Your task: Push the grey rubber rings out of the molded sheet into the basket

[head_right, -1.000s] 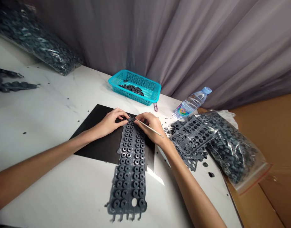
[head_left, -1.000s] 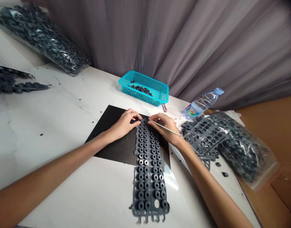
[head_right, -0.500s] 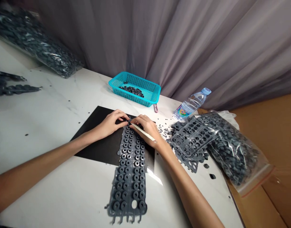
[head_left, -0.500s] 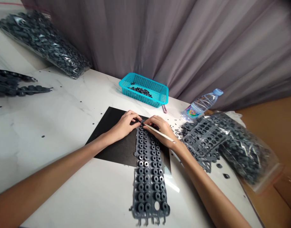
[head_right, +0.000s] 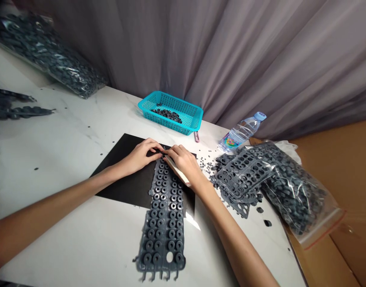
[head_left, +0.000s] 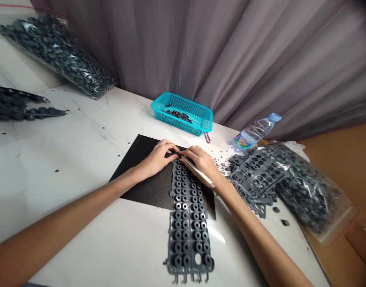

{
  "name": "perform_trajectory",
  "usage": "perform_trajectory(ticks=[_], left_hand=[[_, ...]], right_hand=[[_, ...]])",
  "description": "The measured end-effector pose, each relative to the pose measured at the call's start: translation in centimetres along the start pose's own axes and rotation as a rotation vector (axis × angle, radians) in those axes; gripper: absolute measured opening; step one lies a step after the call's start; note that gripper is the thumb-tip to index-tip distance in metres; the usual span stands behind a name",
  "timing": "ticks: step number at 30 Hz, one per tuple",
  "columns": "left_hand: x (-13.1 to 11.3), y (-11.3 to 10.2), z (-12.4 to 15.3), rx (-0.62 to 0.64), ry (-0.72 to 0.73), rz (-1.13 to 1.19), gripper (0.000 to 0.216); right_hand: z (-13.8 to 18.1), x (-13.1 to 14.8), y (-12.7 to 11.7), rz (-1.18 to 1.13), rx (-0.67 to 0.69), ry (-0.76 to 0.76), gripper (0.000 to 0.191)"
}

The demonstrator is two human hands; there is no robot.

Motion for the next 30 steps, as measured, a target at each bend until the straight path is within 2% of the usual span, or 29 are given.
perform_trajectory(ticks=[9, 23, 28, 30], left_hand=[[0.1, 0.1, -0.1, -0.005, 0.01, 0.015, 0.015], [0.6, 0.2, -0.2, -0.014, 0.0, 0.002, 0.012], [0.7, 0.2, -0.2, -0.019, -0.01, -0.019, 0.012], [0.6, 0.1, -0.2, -0.012, -0.012, -0.025, 0.012]], right_hand=[[-0.4, -0.3, 1.4, 0.239, -0.026, 0.008, 0.034], [-0.2, 0.4, 1.9, 0.11, -0.151, 0.076, 0.031], [0.1, -0.3, 1.4, 0.048, -0.27, 0.229, 0.033], [0.4, -1.3, 1.2, 0.039, -0.256, 0.278, 0.031]])
Point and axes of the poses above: each hand's wrist, its own z-axis away from the middle knuckle, its own y-axis out of the palm, x = y × z, the point moved 1 cm from there along -z, towards the middle knuckle, and after that the axes turned 15 degrees about x, right-handed, at the moved point
